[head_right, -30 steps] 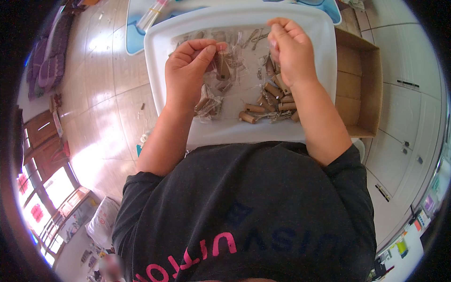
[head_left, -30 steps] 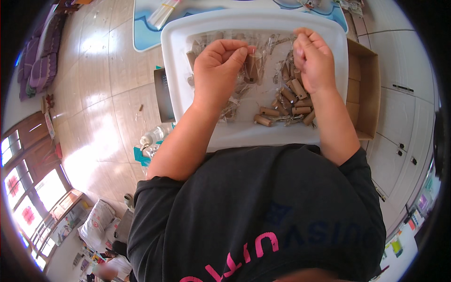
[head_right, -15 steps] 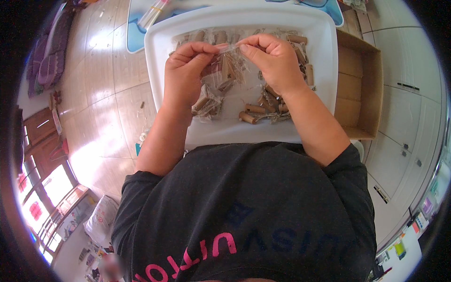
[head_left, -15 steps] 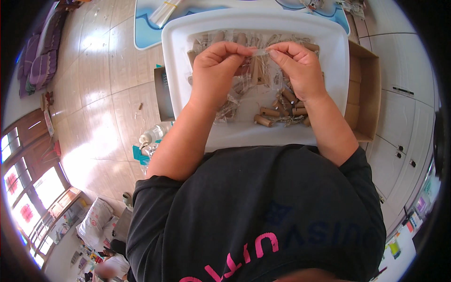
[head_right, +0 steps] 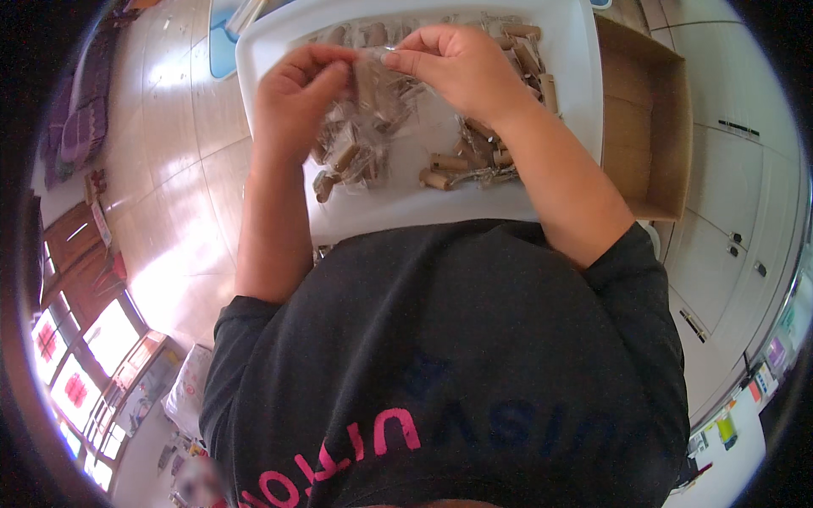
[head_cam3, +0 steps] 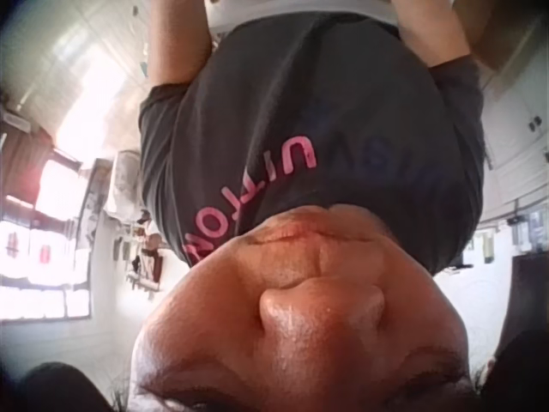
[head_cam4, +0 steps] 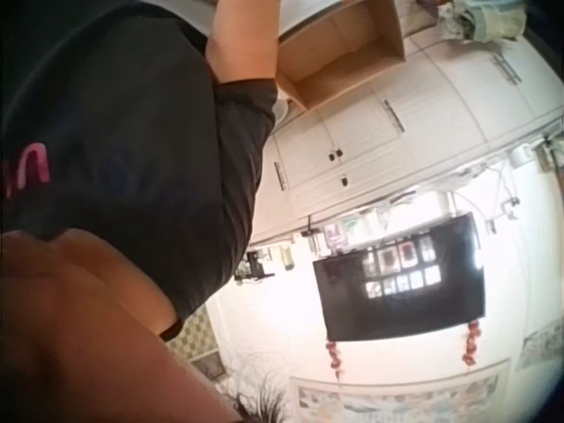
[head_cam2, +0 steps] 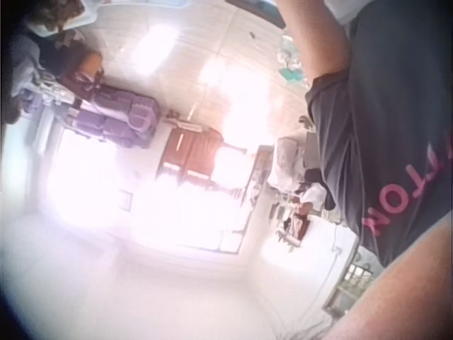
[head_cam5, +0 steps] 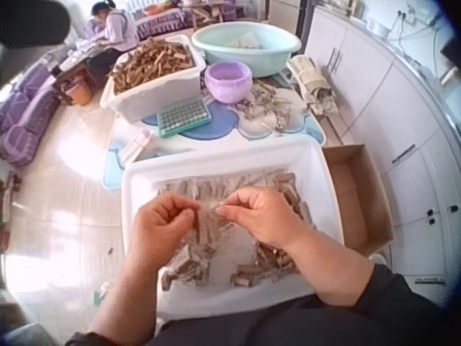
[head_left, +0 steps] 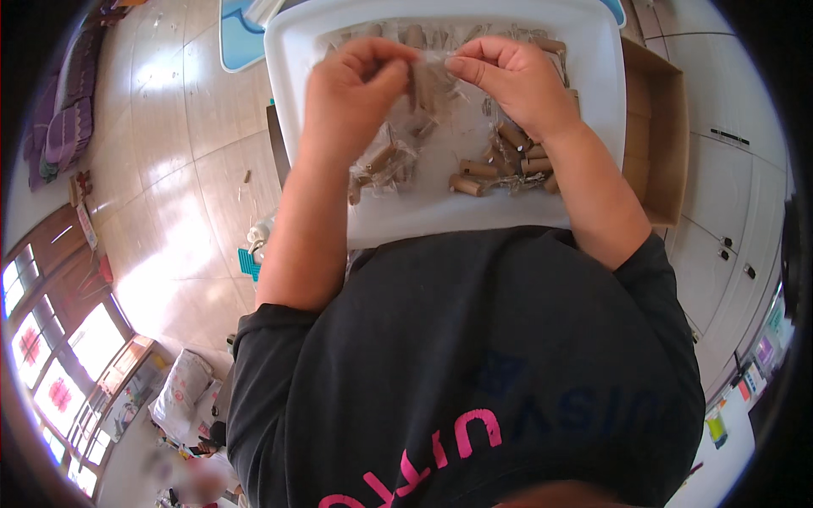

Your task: The person places small cardboard cylinders into individual small plastic bags by hand.

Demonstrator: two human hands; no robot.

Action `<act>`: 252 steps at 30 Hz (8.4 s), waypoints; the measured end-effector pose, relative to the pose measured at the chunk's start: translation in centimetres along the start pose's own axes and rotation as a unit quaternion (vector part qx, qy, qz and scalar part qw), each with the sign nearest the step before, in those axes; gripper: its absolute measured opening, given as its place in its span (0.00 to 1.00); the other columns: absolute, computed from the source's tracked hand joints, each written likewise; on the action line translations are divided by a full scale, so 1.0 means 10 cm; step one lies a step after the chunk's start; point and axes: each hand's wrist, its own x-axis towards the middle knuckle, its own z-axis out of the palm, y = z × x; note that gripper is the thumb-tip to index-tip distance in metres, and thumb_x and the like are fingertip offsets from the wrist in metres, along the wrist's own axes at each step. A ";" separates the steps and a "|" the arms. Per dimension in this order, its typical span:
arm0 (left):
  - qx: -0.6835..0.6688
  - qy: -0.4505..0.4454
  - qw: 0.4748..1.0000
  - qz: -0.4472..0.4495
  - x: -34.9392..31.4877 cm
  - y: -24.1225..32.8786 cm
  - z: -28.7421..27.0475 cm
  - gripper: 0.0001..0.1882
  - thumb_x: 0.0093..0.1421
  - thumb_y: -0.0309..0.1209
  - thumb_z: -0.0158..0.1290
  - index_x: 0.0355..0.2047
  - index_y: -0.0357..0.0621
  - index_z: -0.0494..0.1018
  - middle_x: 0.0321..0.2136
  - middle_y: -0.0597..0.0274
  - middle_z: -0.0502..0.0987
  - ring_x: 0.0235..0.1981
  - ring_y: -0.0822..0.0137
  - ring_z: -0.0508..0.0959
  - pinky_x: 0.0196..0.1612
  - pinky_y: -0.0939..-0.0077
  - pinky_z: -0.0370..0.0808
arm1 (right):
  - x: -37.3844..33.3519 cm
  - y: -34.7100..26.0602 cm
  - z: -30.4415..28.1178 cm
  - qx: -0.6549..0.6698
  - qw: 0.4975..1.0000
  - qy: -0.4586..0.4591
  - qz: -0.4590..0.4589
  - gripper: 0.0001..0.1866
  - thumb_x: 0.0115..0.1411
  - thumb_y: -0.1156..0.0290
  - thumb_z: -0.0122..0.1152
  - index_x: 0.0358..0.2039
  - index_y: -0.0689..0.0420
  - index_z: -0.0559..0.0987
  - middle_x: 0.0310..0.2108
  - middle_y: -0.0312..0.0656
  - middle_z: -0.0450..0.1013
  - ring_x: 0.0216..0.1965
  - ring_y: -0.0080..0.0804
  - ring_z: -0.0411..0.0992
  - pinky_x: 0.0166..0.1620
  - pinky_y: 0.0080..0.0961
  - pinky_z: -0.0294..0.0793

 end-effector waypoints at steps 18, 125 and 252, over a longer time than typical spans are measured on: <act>0.221 0.222 0.929 0.196 0.06 0.06 -0.17 0.06 0.52 0.26 0.51 0.31 0.41 0.74 0.47 0.48 0.70 0.51 0.56 0.68 0.53 0.69 0.61 | -0.16 0.08 0.18 -0.611 0.778 -0.137 -0.049 0.08 0.51 0.65 0.52 0.23 0.56 0.75 0.26 0.42 0.73 0.32 0.42 0.72 0.32 0.36 0.71; -0.029 -0.159 0.987 0.008 -0.04 -0.12 0.23 0.11 0.54 0.24 0.53 0.39 0.38 0.72 0.31 0.61 0.77 0.33 0.75 0.74 0.38 0.82 0.70 | -0.35 -0.28 -0.16 0.166 0.977 0.054 0.126 0.12 0.53 0.62 0.62 0.30 0.57 0.73 0.23 0.37 0.73 0.20 0.20 0.70 0.22 0.14 0.69; -0.189 -0.145 0.951 -0.199 0.20 -0.13 0.32 0.18 0.50 0.27 0.59 0.42 0.37 0.71 0.30 0.66 0.75 0.29 0.77 0.73 0.33 0.85 0.69 | -0.27 -0.01 -0.19 -0.116 0.971 0.168 -0.122 0.05 0.52 0.73 0.60 0.27 0.61 0.77 0.28 0.36 0.70 0.29 0.24 0.68 0.33 0.18 0.67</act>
